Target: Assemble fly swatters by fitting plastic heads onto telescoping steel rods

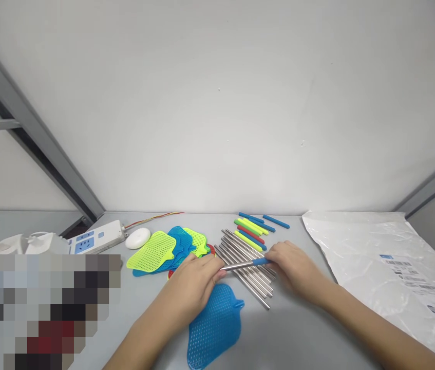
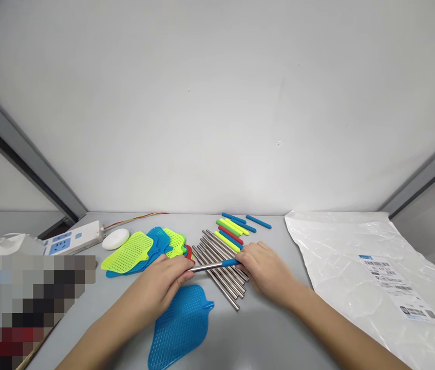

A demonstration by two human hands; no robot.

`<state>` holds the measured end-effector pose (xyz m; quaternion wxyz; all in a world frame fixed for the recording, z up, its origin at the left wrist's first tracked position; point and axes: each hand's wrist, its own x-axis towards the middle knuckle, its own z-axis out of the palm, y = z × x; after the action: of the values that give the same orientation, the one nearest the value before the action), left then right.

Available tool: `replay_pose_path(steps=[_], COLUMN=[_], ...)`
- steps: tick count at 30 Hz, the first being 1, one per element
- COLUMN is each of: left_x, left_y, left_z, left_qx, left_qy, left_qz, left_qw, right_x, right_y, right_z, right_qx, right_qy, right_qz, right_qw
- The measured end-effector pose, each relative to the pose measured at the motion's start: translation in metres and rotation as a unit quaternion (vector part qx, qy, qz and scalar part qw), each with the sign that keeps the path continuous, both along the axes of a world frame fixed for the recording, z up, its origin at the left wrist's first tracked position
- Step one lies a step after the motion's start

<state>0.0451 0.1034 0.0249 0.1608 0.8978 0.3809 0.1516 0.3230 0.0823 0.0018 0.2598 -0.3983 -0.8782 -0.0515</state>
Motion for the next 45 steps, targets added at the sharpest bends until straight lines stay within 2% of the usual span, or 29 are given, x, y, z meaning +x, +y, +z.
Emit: replay_pose_path(steps=[6, 15, 24, 27, 29, 31, 32, 33, 34, 35, 36, 37, 38, 39, 40, 42, 45], left_x=[-0.002, 0.006, 0.009, 0.005, 0.001, 0.000, 0.003, 0.007, 0.014, 0.022, 0.031, 0.039, 0.047, 0.053, 0.056, 0.057, 0.047], left_y=[-0.001, -0.002, -0.003, -0.001, 0.002, 0.004, 0.005, 0.005, 0.006, 0.006, 0.007, 0.008, 0.011, 0.014, 0.017, 0.024, 0.033], left_z=[-0.001, -0.001, -0.003, 0.002, 0.010, 0.019, 0.024, 0.028, 0.032, 0.034, 0.036, 0.037, 0.038, 0.038, 0.039, 0.038, 0.038], left_qx=[0.007, 0.033, -0.007, -0.011, -0.028, -0.060, -0.087, -0.124, -0.169, -0.223, -0.287, -0.342, -0.389, -0.428, -0.459, -0.491, -0.486], left_qy=[-0.005, 0.012, -0.013, -0.043, -0.089, -0.182, -0.249, -0.329, -0.419, -0.506, -0.593, -0.663, -0.706, -0.733, -0.747, -0.761, -0.782], left_qz=[0.013, 0.012, 0.010, 0.002, -0.005, 0.031, 0.068, 0.106, 0.141, 0.161, 0.153, 0.147, 0.145, 0.147, 0.143, 0.139, 0.133], left_qw=[1.000, 0.999, 1.000, 0.999, 0.996, 0.981, 0.962, 0.930, 0.881, 0.817, 0.736, 0.649, 0.574, 0.508, 0.458, 0.401, 0.367], right_x=[-0.002, -0.007, -0.010, -0.012, -0.016, -0.022, -0.027, -0.031, -0.037, -0.043, -0.049, -0.055, -0.060, -0.065, -0.068, -0.073, -0.073], right_y=[0.000, -0.004, -0.008, -0.009, -0.011, -0.015, -0.018, -0.021, -0.024, -0.027, -0.029, -0.031, -0.032, -0.033, -0.033, -0.034, -0.036], right_z=[-0.004, 0.006, 0.005, -0.002, -0.004, -0.001, 0.003, 0.009, 0.016, 0.023, 0.030, 0.035, 0.039, 0.042, 0.043, 0.041, 0.035], right_qx=[0.021, 0.076, 0.060, 0.014, -0.066, -0.177, -0.230, -0.278, -0.321, -0.362, -0.413, -0.473, -0.530, -0.579, -0.616, -0.656, -0.686], right_qy=[-0.012, -0.041, -0.035, 0.000, 0.057, 0.125, 0.158, 0.189, 0.220, 0.256, 0.293, 0.328, 0.363, 0.396, 0.427, 0.478, 0.514], right_qz=[-0.003, 0.004, -0.003, -0.011, -0.032, -0.062, -0.072, -0.077, -0.072, -0.060, -0.038, -0.010, 0.015, 0.036, 0.049, 0.056, 0.067], right_qw=[1.000, 0.996, 0.998, 1.000, 0.996, 0.974, 0.958, 0.939, 0.918, 0.895, 0.862, 0.818, 0.766, 0.712, 0.661, 0.582, 0.510])
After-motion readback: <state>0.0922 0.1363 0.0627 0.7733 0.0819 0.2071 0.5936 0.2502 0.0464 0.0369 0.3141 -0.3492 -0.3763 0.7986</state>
